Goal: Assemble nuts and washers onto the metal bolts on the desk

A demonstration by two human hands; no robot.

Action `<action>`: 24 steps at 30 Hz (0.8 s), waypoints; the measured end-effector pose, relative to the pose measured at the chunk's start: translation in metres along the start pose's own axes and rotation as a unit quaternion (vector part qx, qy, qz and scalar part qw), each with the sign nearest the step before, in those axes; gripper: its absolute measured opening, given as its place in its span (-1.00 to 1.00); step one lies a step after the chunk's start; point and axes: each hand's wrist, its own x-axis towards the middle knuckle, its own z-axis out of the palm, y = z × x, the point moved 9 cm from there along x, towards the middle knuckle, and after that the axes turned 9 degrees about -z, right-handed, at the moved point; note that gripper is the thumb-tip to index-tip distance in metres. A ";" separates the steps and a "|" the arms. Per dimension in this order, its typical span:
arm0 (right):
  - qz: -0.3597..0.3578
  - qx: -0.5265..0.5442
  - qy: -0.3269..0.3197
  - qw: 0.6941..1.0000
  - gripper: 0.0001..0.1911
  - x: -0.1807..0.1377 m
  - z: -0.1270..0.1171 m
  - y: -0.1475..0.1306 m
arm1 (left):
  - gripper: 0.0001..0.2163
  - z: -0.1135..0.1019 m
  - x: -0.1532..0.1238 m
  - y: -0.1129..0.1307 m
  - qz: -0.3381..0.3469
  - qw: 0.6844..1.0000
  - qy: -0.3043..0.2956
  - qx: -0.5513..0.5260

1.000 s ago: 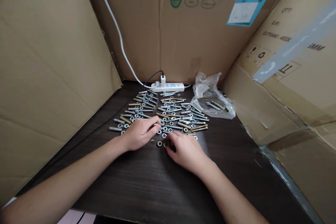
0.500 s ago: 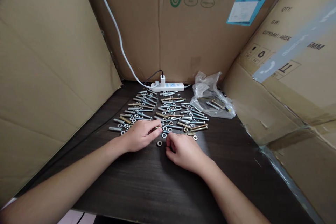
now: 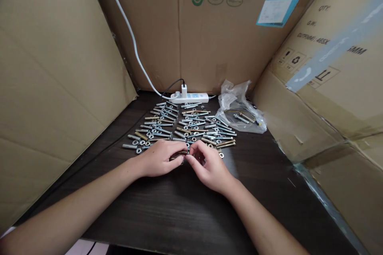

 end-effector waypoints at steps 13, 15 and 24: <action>0.056 0.165 -0.008 0.985 -0.75 0.000 0.011 0.008 | -0.84 -0.001 -0.002 0.007 0.028 0.999 -0.003 -0.017; 0.055 0.167 -0.013 0.984 -0.76 0.001 0.011 0.008 | -0.84 0.000 -0.002 0.006 0.024 1.000 -0.006 -0.015; 0.050 0.126 -0.021 0.991 -0.74 0.002 0.010 0.007 | -0.83 -0.002 -0.002 0.002 -0.006 1.000 0.002 -0.002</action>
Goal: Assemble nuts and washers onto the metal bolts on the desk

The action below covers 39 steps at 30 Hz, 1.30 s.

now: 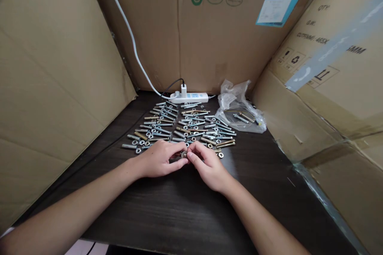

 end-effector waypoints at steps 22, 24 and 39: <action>-0.015 0.008 0.050 0.999 -0.68 -0.004 -0.001 0.002 | -0.72 -0.002 0.000 -0.002 -0.029 0.999 0.004 -0.022; -0.009 0.016 0.033 0.999 -0.68 -0.004 0.003 0.004 | -0.71 -0.002 -0.001 -0.001 -0.031 0.999 -0.001 -0.020; -0.035 -0.312 -0.074 0.946 -0.87 -0.004 0.018 0.004 | -0.85 -0.010 0.001 -0.007 -0.010 0.997 0.052 -0.050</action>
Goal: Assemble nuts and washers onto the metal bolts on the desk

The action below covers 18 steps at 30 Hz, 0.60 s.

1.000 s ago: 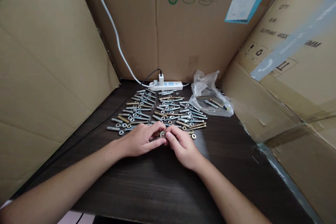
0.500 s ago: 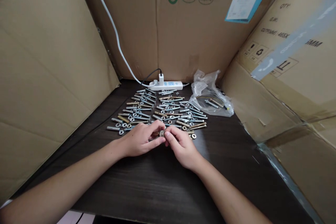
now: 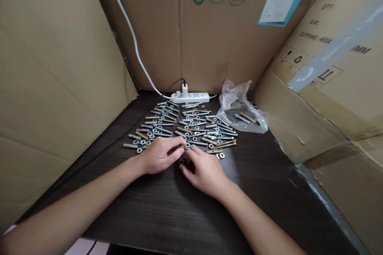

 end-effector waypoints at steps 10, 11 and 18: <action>0.000 -0.097 -0.002 0.995 -0.86 0.001 0.002 0.000 | -0.88 0.004 0.004 -0.011 -0.032 0.999 -0.021 0.008; 0.005 -0.083 0.025 0.996 -0.88 0.001 -0.005 0.001 | -0.87 0.005 0.004 -0.012 -0.033 0.999 -0.024 0.006; -0.051 0.024 0.201 0.978 -0.87 -0.006 -0.046 -0.009 | -0.86 0.014 0.003 -0.008 -0.018 0.998 -0.056 -0.007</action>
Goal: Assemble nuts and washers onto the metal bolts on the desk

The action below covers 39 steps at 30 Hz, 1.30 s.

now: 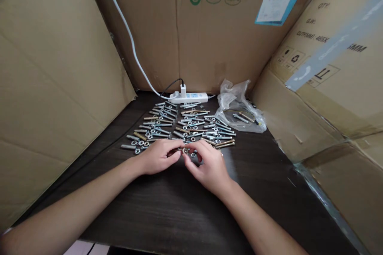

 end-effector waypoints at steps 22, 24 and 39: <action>0.051 0.049 -0.027 0.997 -0.83 -0.005 0.009 0.016 | -0.84 0.000 -0.004 0.005 -0.030 0.999 -0.014 0.019; 0.052 0.051 -0.038 0.997 -0.83 -0.005 0.012 0.018 | -0.85 0.001 -0.003 0.004 -0.030 0.999 -0.015 0.029; 0.072 0.041 -0.062 0.995 -0.87 -0.006 0.019 0.024 | -0.85 0.004 -0.002 0.004 -0.032 0.997 -0.011 0.067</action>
